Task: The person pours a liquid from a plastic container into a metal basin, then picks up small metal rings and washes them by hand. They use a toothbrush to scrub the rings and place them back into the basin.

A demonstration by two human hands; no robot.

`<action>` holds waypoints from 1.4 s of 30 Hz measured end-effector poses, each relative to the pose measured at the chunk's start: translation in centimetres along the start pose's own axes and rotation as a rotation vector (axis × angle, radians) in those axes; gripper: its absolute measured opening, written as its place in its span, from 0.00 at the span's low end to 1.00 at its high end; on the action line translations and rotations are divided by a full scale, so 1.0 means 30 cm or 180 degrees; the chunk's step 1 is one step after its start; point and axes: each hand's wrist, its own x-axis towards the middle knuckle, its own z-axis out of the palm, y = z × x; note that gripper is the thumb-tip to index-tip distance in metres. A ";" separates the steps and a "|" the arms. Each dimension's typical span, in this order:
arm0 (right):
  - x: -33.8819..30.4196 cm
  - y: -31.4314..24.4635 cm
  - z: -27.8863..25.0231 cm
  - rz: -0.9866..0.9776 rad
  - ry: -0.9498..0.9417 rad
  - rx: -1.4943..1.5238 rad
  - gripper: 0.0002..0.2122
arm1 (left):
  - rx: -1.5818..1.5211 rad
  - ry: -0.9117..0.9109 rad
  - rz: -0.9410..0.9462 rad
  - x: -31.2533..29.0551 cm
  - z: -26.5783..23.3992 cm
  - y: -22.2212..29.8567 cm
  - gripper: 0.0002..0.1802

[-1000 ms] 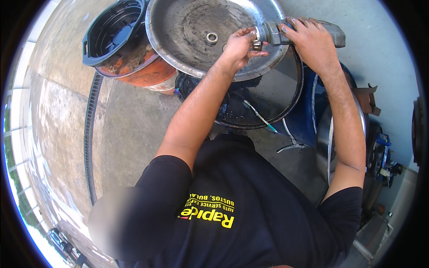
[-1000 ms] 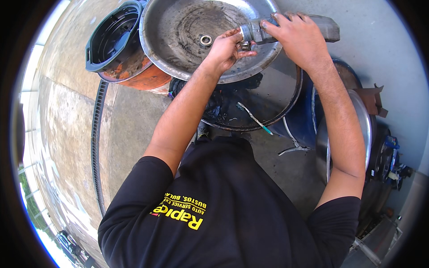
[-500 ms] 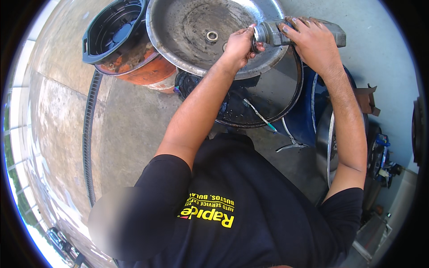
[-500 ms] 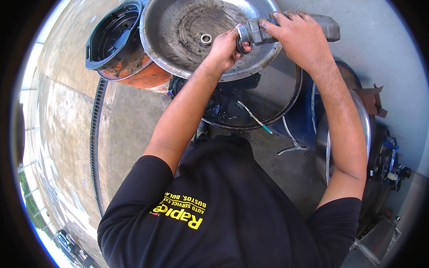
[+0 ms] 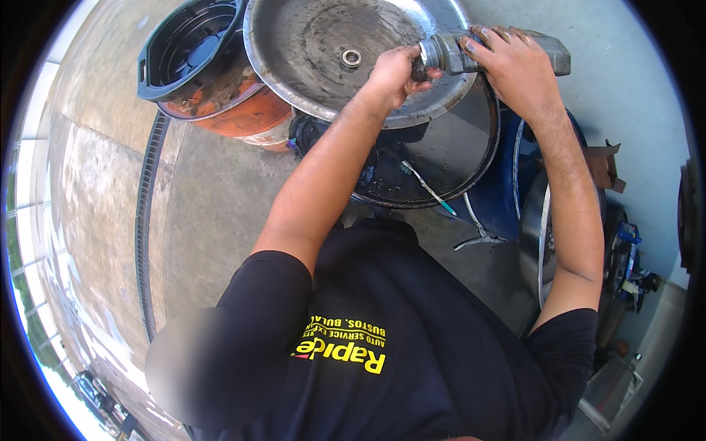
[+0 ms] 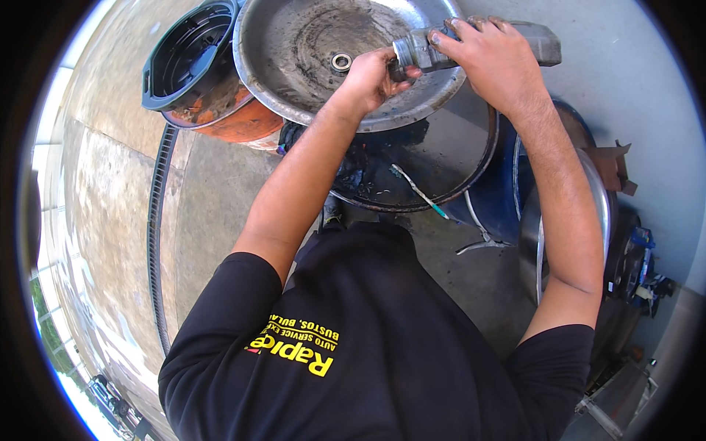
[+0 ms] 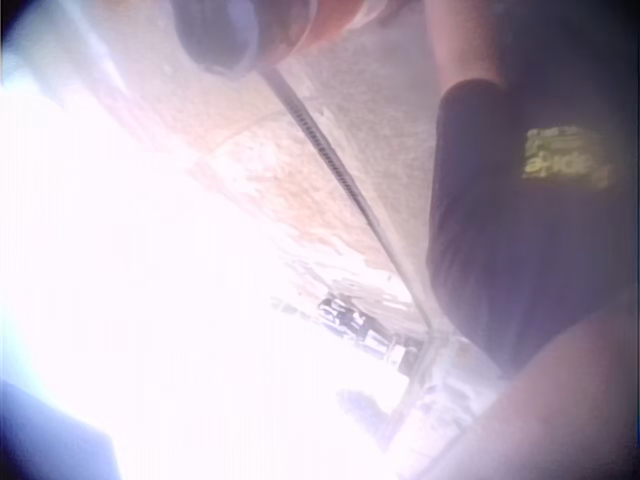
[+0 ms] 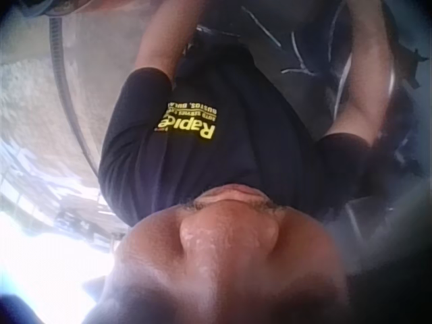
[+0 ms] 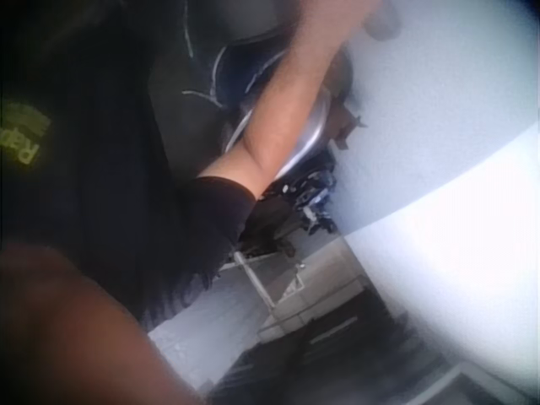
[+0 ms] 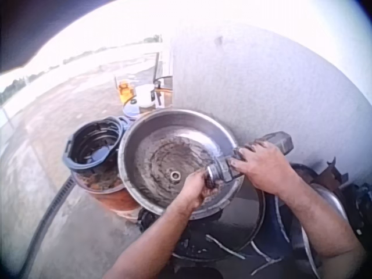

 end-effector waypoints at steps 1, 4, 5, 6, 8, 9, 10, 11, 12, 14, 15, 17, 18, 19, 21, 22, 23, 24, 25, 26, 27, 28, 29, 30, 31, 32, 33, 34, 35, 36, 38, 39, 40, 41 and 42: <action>-0.001 0.000 0.002 -0.0014 0.0014 -0.0051 0.24 | -0.0433 -0.0021 -0.0021 -0.003 0.012 0.003 0.15; 0.000 0.001 0.008 -0.0065 0.0054 -0.0143 0.23 | -0.0066 0.0142 0.0167 -0.022 0.026 0.011 0.13; 0.003 0.000 0.009 -0.0088 0.0067 -0.0133 0.23 | 0.0089 0.0152 0.0260 -0.007 0.009 0.004 0.13; 0.006 0.000 0.010 -0.0112 0.0080 -0.0122 0.23 | 0.0245 0.0163 0.0353 0.025 -0.020 -0.009 0.13; 0.011 0.002 0.009 -0.0119 0.0078 -0.0096 0.23 | 0.0373 0.0181 0.0451 0.064 -0.052 -0.025 0.13; 0.014 0.001 0.008 -0.0124 0.0077 -0.0083 0.22 | 0.0346 0.0194 0.0462 0.082 -0.064 -0.036 0.13; 0.013 0.002 0.011 -0.0088 0.0090 -0.0031 0.23 | 0.0324 0.0189 0.0460 0.073 -0.052 -0.026 0.13; 0.012 0.001 0.014 -0.0052 0.0102 0.0020 0.23 | 0.0005 0.0184 0.0286 0.065 -0.038 -0.016 0.13; 0.011 -0.001 0.016 -0.0015 0.0113 0.0070 0.23 | -0.0314 0.0179 0.0109 0.058 -0.023 -0.007 0.13; 0.023 -0.006 0.001 -0.0027 0.0050 0.0021 0.22 | -0.0306 0.0205 0.0095 0.054 -0.028 0.003 0.13; 0.030 -0.010 -0.005 -0.0031 0.0016 -0.0005 0.22 | 0.0019 0.0222 0.0247 0.071 -0.051 -0.003 0.13; 0.042 -0.013 -0.001 0.0019 0.0022 0.0076 0.22 | 0.0693 0.0381 0.0403 0.090 -0.069 0.004 0.14; 0.049 -0.015 0.000 0.0044 0.0025 0.0115 0.22 | 0.1043 0.0528 0.0410 0.098 -0.077 0.006 0.14; 0.058 -0.021 -0.002 0.0058 -0.0035 0.0112 0.23 | 0.1393 0.0684 0.0424 0.110 -0.085 0.010 0.14; 0.079 -0.036 -0.008 0.0083 -0.0151 0.0106 0.23 | 0.1168 0.0580 0.0494 0.148 -0.114 -0.002 0.14; 0.088 -0.034 -0.016 -0.0014 0.0033 0.0209 0.19 | 0.1026 0.0506 0.0493 0.142 -0.104 0.007 0.14; 0.100 -0.027 -0.030 -0.0111 0.0219 0.0311 0.15 | 0.0884 0.0435 0.0492 0.135 -0.096 0.016 0.13; 0.108 -0.024 -0.037 -0.0210 0.0406 0.0413 0.12 | 0.0388 0.0376 0.0276 0.116 -0.091 0.012 0.13; 0.112 -0.028 -0.037 -0.0195 0.0416 0.0395 0.12 | 0.0474 0.0322 0.0259 0.094 -0.079 0.021 0.13; 0.115 -0.031 -0.035 -0.0181 0.0425 0.0376 0.12 | 0.0561 0.0267 0.0242 0.076 -0.070 0.028 0.14; 0.116 -0.032 -0.033 -0.0166 0.0434 0.0358 0.12 | 0.0647 0.0212 0.0224 0.070 -0.067 0.032 0.14; 0.119 -0.032 -0.032 -0.0176 0.0403 0.0365 0.12 | 0.1016 0.0330 0.0265 0.073 -0.072 0.035 0.14; 0.123 -0.030 -0.031 -0.0185 0.0372 0.0372 0.12 | 0.1385 0.0446 0.0305 0.079 -0.078 0.039 0.14; 0.125 -0.029 -0.030 -0.0193 0.0339 0.0378 0.12 | 0.1755 0.0561 0.0344 0.085 -0.083 0.043 0.14; 0.128 -0.028 -0.032 -0.0176 0.0334 0.0361 0.12 | 0.1788 0.0584 0.0370 0.095 -0.093 0.044 0.15; 0.131 -0.027 -0.034 -0.0160 0.0330 0.0344 0.13 | 0.1820 0.0608 0.0396 0.104 -0.103 0.045 0.15; 0.134 -0.027 -0.035 -0.0144 0.0326 0.0327 0.13 | 0.1853 0.0632 0.0422 0.113 -0.112 0.044 0.16; 0.137 -0.027 -0.034 -0.0147 0.0324 0.0335 0.13 | 0.1764 0.0575 0.0463 0.127 -0.126 0.038 0.16; 0.141 -0.027 -0.033 -0.0152 0.0325 0.0344 0.13 | 0.1676 0.0520 0.0504 0.138 -0.140 0.030 0.16; 0.145 -0.027 -0.032 -0.0159 0.0327 0.0354 0.13 | 0.1587 0.0467 0.0547 0.147 -0.156 0.022 0.16; 0.148 -0.030 -0.012 -0.0113 0.0348 0.0406 0.13 | 0.1660 0.0349 0.0713 0.156 -0.172 0.008 0.16; 0.149 -0.032 -0.001 -0.0092 0.0360 0.0432 0.13 | 0.1696 0.0293 0.0798 0.161 -0.180 0.003 0.16; 0.148 -0.034 0.010 -0.0058 0.0333 0.0450 0.13 | 0.1261 0.0249 0.0634 0.149 -0.166 0.010 0.17; 0.146 -0.035 0.020 -0.0025 0.0305 0.0467 0.13 | 0.0825 0.0204 0.0470 0.134 -0.150 0.014 0.19; 0.145 -0.035 0.027 0.0010 0.0276 0.0483 0.13 | 0.0389 0.0158 0.0304 0.122 -0.135 0.020 0.21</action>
